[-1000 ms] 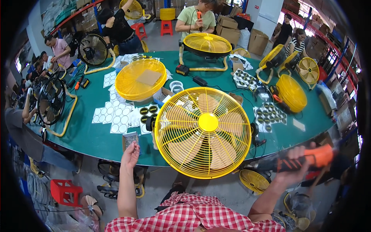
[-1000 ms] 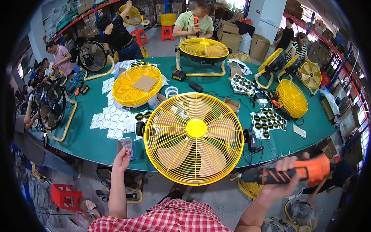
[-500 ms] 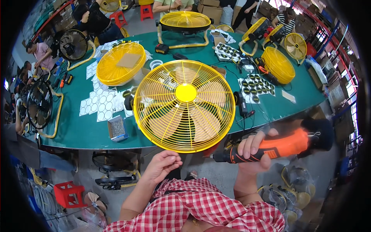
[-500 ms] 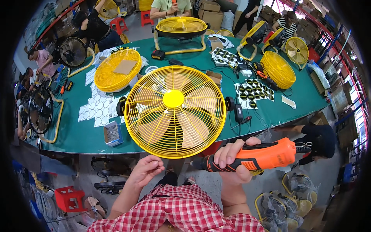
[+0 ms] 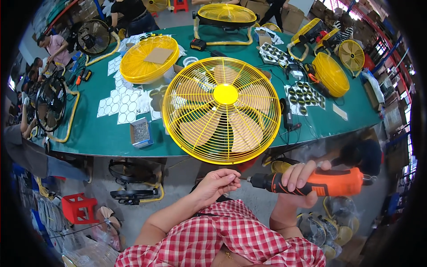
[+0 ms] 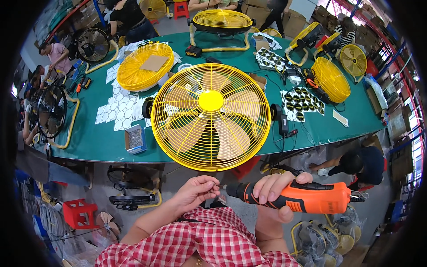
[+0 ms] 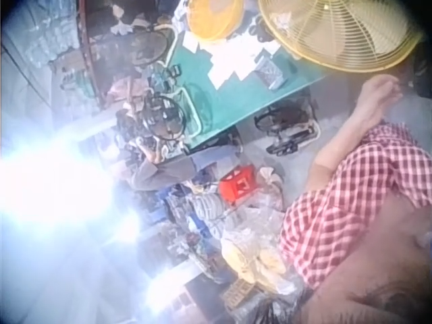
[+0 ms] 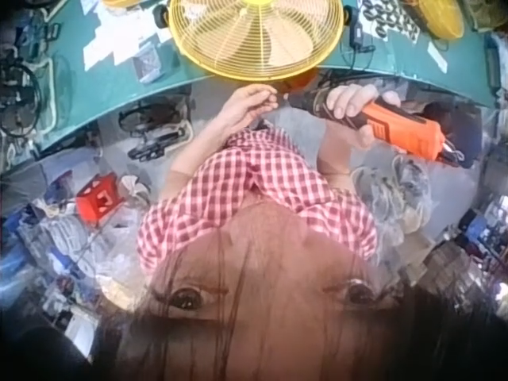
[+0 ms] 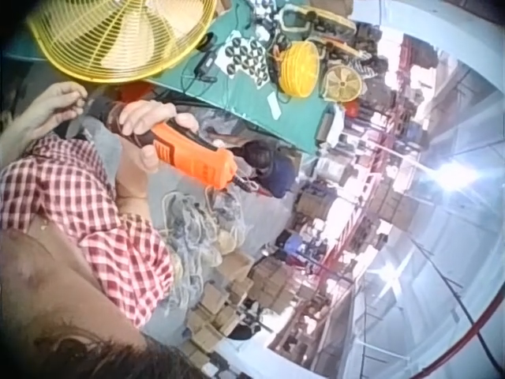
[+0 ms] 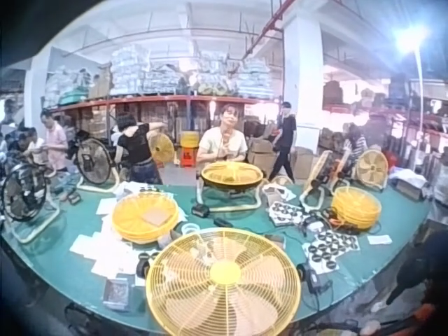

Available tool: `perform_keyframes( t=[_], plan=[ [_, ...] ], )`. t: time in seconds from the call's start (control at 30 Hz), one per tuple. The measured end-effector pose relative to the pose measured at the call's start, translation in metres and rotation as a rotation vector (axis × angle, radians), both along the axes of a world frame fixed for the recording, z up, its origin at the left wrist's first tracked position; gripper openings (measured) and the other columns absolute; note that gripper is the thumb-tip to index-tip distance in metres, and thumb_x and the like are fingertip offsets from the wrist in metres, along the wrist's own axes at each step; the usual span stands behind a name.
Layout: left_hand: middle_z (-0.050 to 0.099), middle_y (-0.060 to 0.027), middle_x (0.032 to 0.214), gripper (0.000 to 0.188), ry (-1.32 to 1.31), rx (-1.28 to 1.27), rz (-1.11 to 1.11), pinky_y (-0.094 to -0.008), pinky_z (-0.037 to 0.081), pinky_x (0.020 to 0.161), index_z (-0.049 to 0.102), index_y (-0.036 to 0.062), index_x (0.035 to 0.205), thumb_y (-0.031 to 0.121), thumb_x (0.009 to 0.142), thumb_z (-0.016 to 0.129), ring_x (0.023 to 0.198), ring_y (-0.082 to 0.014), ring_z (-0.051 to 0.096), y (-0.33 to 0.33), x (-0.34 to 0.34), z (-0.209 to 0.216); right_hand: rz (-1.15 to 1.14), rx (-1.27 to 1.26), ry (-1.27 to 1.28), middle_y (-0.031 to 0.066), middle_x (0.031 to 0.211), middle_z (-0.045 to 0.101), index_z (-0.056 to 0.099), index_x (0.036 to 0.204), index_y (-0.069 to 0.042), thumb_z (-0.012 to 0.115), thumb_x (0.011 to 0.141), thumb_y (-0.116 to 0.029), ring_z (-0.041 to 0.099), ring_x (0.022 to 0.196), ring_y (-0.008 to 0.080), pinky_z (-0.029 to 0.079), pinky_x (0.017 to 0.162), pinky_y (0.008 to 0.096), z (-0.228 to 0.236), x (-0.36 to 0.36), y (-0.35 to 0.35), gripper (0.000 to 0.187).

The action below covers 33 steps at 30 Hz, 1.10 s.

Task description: Assemble a handheld industrial fan by attaching the front grille with screws using a power driver and applying a brand label.

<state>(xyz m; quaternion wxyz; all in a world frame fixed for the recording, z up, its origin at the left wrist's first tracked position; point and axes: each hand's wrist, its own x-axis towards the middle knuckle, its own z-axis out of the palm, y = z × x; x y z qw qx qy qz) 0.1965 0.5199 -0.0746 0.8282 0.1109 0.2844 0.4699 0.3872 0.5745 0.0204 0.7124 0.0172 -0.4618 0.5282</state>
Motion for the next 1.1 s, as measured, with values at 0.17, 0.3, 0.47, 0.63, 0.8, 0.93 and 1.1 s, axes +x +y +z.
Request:
perform_keyframes(
  t=[0.17, 0.3, 0.47, 0.63, 0.8, 0.93, 1.1],
  plan=[
    [0.061, -0.0088, 0.089, 0.02, -0.056, 0.017, -0.027, -0.0241, 0.053, 0.074, 0.058, -0.0004, 0.104, 0.011, 0.088, 0.054, 0.084, -0.0172, 0.062, -0.006, 0.007, -0.001, -0.004, 0.022, -0.041, 0.0091, 0.074, 0.05, 0.031, 0.123, -0.007, 0.064, 0.078, -0.018, 0.054, 0.057, 0.0191, 0.047, 0.055, 0.0324, -0.001, 0.0, -0.005, 0.056],
    [0.061, -0.0066, 0.091, 0.021, -0.045, 0.056, -0.044, -0.0236, 0.05, 0.076, 0.058, 0.001, 0.106, 0.014, 0.09, 0.053, 0.084, -0.0147, 0.061, -0.009, 0.009, -0.005, 0.035, 0.072, -0.102, 0.0086, 0.075, 0.048, 0.03, 0.127, -0.006, 0.061, 0.08, -0.018, 0.052, 0.059, 0.0177, 0.045, 0.056, 0.0302, -0.004, 0.002, -0.004, 0.058],
    [0.059, -0.0038, 0.086, 0.019, 0.035, 0.029, -0.048, -0.0219, 0.048, 0.072, 0.057, 0.0015, 0.102, 0.016, 0.092, 0.05, 0.081, -0.0121, 0.06, -0.009, 0.011, -0.004, -0.005, -0.038, -0.095, 0.0078, 0.072, 0.05, 0.033, 0.122, -0.007, 0.066, 0.077, -0.019, 0.052, 0.056, 0.0183, 0.046, 0.054, 0.0319, -0.005, 0.002, -0.008, 0.057],
    [0.061, -0.0053, 0.088, 0.019, 0.012, 0.057, -0.045, -0.0244, 0.05, 0.076, 0.058, 0.0016, 0.102, 0.014, 0.09, 0.052, 0.082, -0.013, 0.061, -0.008, 0.011, -0.004, -0.073, -0.118, -0.099, 0.0071, 0.071, 0.051, 0.036, 0.12, -0.009, 0.071, 0.075, -0.023, 0.053, 0.054, 0.019, 0.047, 0.054, 0.0335, -0.006, 0.004, -0.014, 0.058],
    [0.062, -0.0073, 0.088, 0.019, 0.007, -0.001, -0.058, -0.0239, 0.052, 0.075, 0.058, 0.0004, 0.103, 0.012, 0.089, 0.054, 0.082, -0.0141, 0.062, -0.009, 0.009, -0.01, -0.038, -0.155, -0.118, 0.0075, 0.071, 0.051, 0.036, 0.12, -0.009, 0.071, 0.076, -0.023, 0.054, 0.055, 0.0195, 0.047, 0.054, 0.0344, -0.013, 0.003, -0.011, 0.058],
    [0.062, -0.0085, 0.089, 0.019, -0.029, -0.046, -0.061, -0.0235, 0.053, 0.074, 0.057, -0.0012, 0.103, 0.011, 0.089, 0.054, 0.082, -0.0152, 0.062, -0.01, 0.006, -0.011, -0.063, -0.063, -0.192, 0.0028, 0.071, 0.046, 0.037, 0.125, -0.007, 0.064, 0.08, -0.026, 0.046, 0.052, 0.0114, 0.042, 0.05, 0.0262, -0.015, -0.003, -0.008, 0.055],
    [0.063, -0.0089, 0.089, 0.019, -0.06, -0.06, -0.061, -0.0242, 0.053, 0.076, 0.058, -0.0007, 0.104, 0.011, 0.089, 0.054, 0.083, -0.0152, 0.063, -0.011, 0.004, -0.012, -0.101, -0.098, -0.188, 0.0027, 0.07, 0.046, 0.037, 0.124, -0.008, 0.063, 0.081, -0.027, 0.046, 0.052, 0.0114, 0.042, 0.05, 0.0258, -0.016, -0.007, -0.012, 0.054]
  ],
)
